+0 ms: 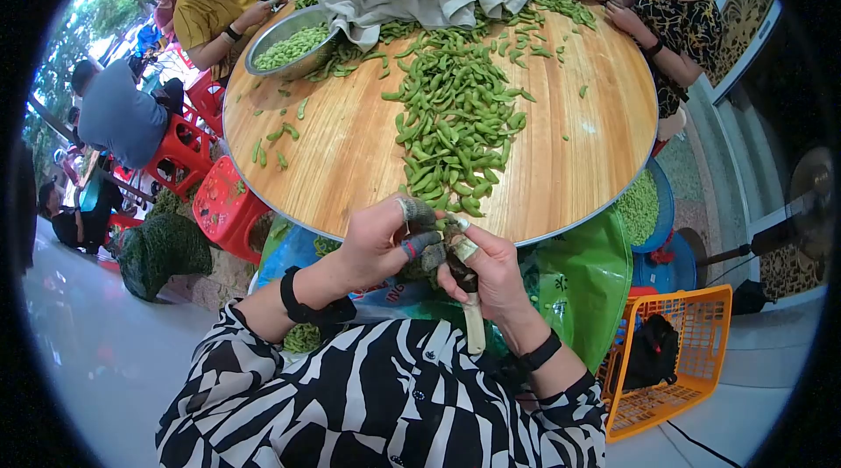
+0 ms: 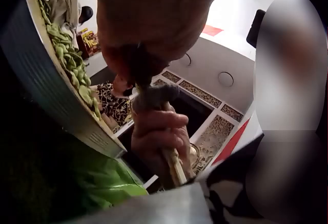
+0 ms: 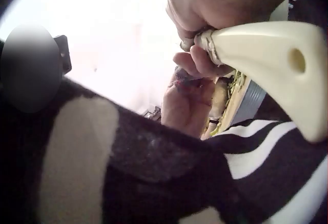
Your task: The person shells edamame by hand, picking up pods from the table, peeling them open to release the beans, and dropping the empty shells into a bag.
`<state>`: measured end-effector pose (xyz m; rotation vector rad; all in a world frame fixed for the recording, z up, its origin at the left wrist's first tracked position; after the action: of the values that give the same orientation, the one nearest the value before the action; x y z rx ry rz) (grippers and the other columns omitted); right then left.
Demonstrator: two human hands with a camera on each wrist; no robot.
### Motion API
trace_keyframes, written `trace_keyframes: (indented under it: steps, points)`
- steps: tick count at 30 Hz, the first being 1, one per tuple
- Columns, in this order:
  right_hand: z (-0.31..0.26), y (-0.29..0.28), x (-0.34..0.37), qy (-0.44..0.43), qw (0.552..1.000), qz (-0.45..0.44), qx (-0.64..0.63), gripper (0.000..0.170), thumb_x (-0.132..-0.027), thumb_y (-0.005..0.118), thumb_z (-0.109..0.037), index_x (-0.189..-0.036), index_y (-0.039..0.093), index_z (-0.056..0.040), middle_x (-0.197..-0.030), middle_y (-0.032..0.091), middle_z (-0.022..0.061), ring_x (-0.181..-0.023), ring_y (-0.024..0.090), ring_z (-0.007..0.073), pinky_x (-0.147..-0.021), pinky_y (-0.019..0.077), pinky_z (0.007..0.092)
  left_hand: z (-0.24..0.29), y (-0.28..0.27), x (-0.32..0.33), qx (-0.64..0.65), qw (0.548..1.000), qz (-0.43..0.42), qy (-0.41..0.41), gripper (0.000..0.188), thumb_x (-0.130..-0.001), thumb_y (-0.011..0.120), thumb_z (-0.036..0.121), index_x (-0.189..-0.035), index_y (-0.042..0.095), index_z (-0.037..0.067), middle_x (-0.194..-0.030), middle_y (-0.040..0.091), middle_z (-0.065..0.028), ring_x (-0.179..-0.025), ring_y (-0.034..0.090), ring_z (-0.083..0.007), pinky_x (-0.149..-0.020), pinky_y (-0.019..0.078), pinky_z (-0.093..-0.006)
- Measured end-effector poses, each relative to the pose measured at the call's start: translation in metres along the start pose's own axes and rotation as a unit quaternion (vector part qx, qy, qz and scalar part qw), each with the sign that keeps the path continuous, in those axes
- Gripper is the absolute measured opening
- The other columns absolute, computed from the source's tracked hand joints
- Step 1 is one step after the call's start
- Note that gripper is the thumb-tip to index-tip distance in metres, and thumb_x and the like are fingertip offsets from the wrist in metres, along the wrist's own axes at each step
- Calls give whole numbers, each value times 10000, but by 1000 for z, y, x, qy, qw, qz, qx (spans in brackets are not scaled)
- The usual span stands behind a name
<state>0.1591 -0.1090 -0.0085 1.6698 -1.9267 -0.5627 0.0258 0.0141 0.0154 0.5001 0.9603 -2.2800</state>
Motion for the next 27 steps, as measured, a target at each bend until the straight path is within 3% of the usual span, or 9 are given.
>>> trace_keyframes:
  steps: [6,13,15,16,18,19,21,25,27]
  points:
    - [5,7,-4,17,998,45,-35,377,-973,441,-127,-1326,484,-4,-659,598,142,-449,498,123,-413,366,203,-2,3,2,-142,982,40,114,321,-660,670,-71,-966,599,-4,-825,609,-138,-696,606,-322,-559,480,-358]
    - [-2,7,0,-1,997,43,70,363,-965,445,-97,-1308,511,1,-703,634,140,-473,533,112,-425,387,201,-7,-2,-3,-71,989,22,126,263,-695,677,-39,-952,622,-16,-833,634,-148,-711,623,-286,-585,486,-359]
    - [-7,10,0,-11,996,42,75,360,-966,447,-94,-1307,515,0,-709,636,132,-479,534,106,-428,391,201,-4,-4,-8,68,997,-1,-21,172,-773,665,-11,-942,637,-31,-822,650,-99,-696,623,-200,-584,485,-334]
    - [-8,12,0,-24,994,47,91,358,-966,447,-90,-1305,517,0,-703,632,117,-486,534,99,-432,391,197,-2,-3,-8,68,998,-1,-19,172,-773,665,-11,-942,637,-31,-822,650,-99,-696,623,-200,-584,485,-334]
    - [-7,11,1,-37,992,50,107,357,-965,447,-85,-1304,519,0,-696,628,102,-492,533,92,-435,392,193,-5,3,-6,269,944,34,-187,136,-834,644,8,-959,643,-44,-848,654,-48,-685,601,-127,-616,490,-291]
    - [-6,8,1,-51,987,46,143,356,-964,446,-76,-1302,520,4,-701,626,93,-502,533,84,-438,390,189,-7,2,-6,268,945,35,-186,136,-834,644,8,-959,643,-44,-848,654,-48,-685,601,-127,-616,490,-291]
    - [-8,3,1,-65,981,42,179,354,-962,445,-67,-1300,521,8,-706,623,83,-512,533,76,-440,387,186,-16,3,-4,399,866,-14,-300,158,-853,626,5,-1002,636,-48,-885,657,-27,-750,604,-99,-682,501,-264]
    - [-8,-1,-2,-61,981,52,174,289,-930,513,-54,-1206,558,18,-724,609,47,-526,524,62,-441,377,188,-16,9,2,421,830,-38,-364,185,-867,623,19,-1042,631,-41,-915,659,-40,-798,609,-103,-741,496,-248]
    - [-4,-2,-3,-72,978,76,182,250,-911,546,-46,-1151,575,17,-723,600,31,-529,519,57,-441,371,188,-4,12,5,306,913,-36,-266,183,-883,616,36,-1053,627,-31,-941,656,-38,-837,610,-107,-744,498,-242]
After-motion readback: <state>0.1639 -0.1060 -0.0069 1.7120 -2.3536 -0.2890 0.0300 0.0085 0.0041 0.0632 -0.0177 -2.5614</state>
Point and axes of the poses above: each hand's wrist, its own x-axis away from the middle knuckle, its own y-axis out of the palm, z = x × y, the point moved 2 cm from there along -x, towards the middle knuckle
